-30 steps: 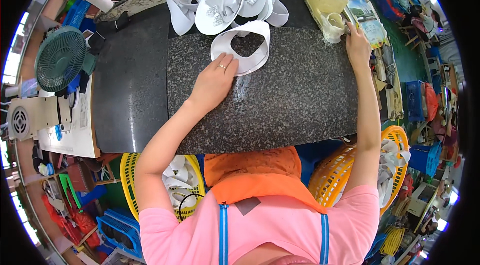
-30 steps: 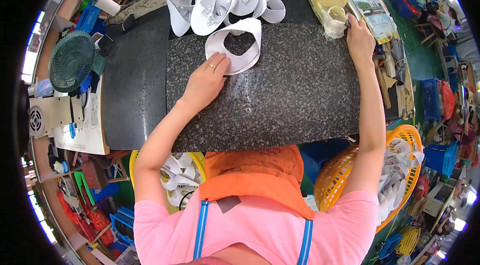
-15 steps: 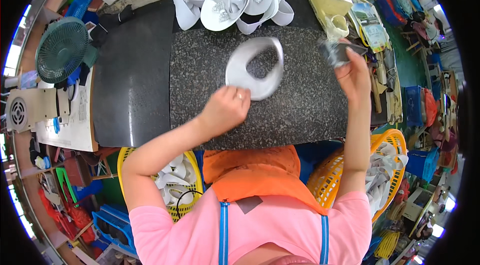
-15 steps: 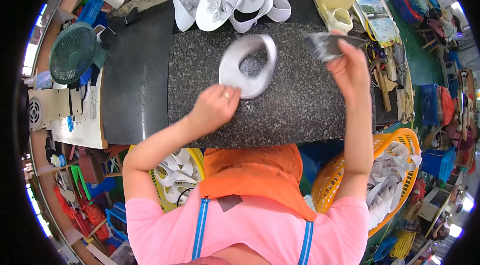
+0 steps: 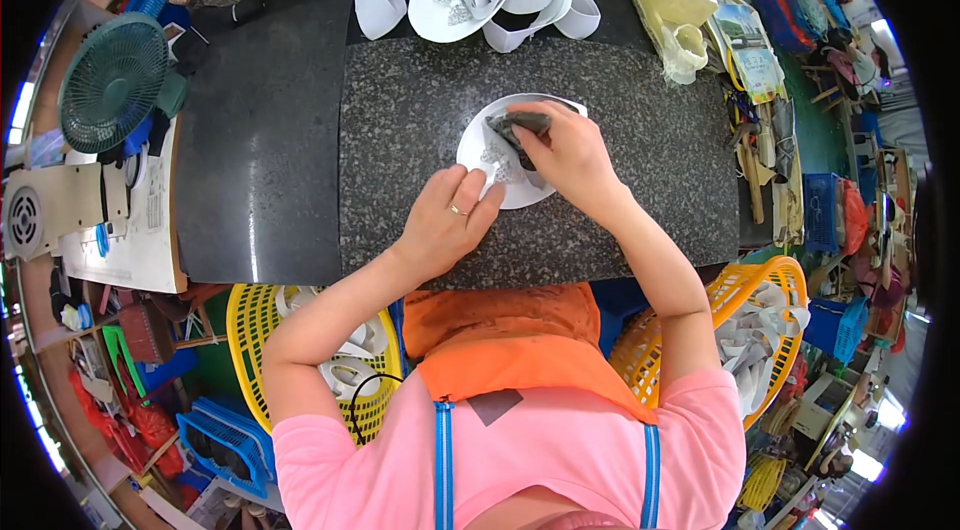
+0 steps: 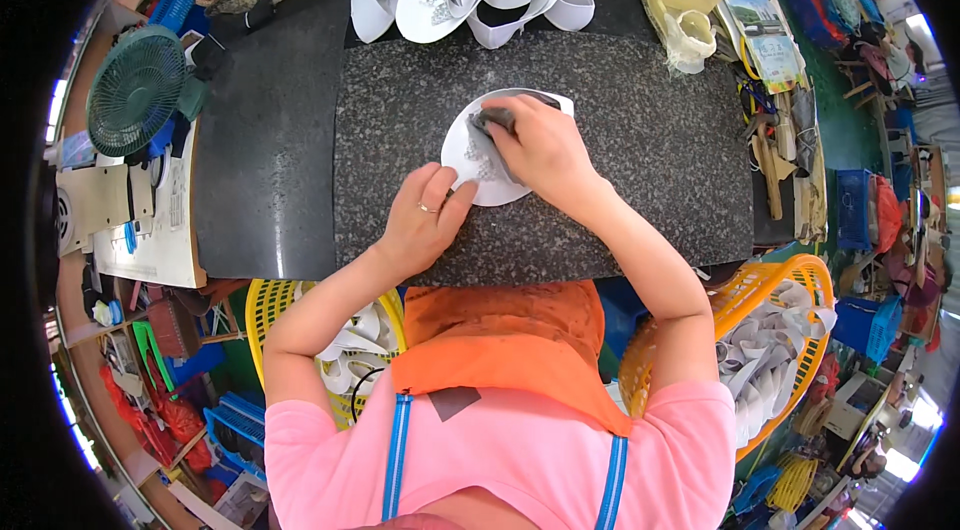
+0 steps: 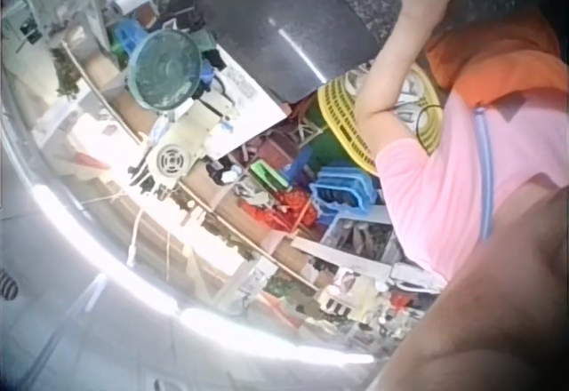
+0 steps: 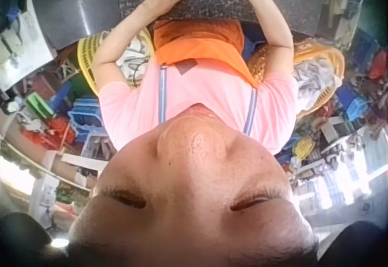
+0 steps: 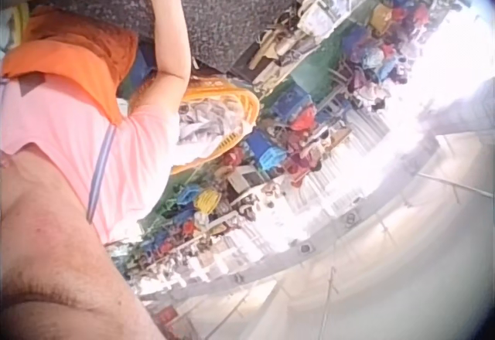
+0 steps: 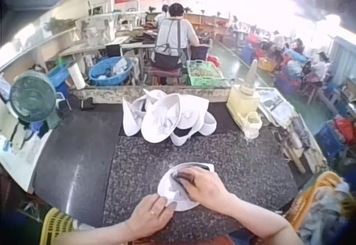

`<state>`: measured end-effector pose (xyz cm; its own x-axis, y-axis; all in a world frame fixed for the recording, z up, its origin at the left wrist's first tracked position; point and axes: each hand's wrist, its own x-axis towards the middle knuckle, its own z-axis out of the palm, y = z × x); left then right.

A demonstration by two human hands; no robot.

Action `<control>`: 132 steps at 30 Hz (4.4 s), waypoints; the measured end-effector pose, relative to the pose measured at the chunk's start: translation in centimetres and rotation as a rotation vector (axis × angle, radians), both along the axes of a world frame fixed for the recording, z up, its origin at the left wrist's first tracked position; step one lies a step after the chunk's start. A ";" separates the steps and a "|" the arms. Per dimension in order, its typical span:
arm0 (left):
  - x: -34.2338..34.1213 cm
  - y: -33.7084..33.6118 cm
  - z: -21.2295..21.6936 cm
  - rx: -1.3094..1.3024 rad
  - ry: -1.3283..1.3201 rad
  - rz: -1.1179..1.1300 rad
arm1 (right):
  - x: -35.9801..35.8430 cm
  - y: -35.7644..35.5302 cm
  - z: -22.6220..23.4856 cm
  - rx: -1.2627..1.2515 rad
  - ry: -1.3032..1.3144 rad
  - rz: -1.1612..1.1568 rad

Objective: The person applies glue to the interior and edges of several white shoe components one at a time using a brush. After applying the adhesive, the person places each component back into a yellow basket on the floor.

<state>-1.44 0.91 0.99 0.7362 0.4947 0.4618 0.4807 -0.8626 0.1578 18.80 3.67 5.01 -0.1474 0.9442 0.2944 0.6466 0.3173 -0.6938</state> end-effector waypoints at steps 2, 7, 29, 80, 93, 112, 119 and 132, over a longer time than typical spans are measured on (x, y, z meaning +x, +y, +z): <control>0.4 0.4 0.3 0.156 -0.087 -0.008 | 0.1 0.0 0.1 -0.183 0.199 -0.074; 1.7 1.2 1.8 0.229 -0.003 -0.034 | 0.4 -0.3 0.0 -0.325 0.357 -0.124; -0.1 0.9 -0.7 0.064 -0.020 -0.077 | 3.5 -0.3 3.8 -0.112 -0.227 0.652; 0.2 4.6 2.3 -0.628 -0.612 0.364 | 2.4 -1.3 -1.4 0.161 0.027 0.067; 6.6 14.3 9.1 -0.606 -0.254 0.264 | 2.3 -1.3 -1.1 0.013 -0.048 0.070; 2.6 12.2 12.0 -0.939 -0.424 0.175 | 7.1 -4.3 2.2 0.165 0.832 -0.420; 0.1 1.8 9.4 -0.250 -0.255 0.222 | 6.8 -5.4 3.6 -0.025 1.180 -0.327; 0.9 -2.6 1.9 0.108 -0.092 0.003 | 0.7 -2.9 4.2 -0.404 0.295 -0.123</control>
<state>-0.51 -1.70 2.85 0.6865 0.4411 0.5781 0.4713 -0.8753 0.1082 19.54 0.76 9.24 0.0064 0.9964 -0.0849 0.4204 -0.0798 -0.9038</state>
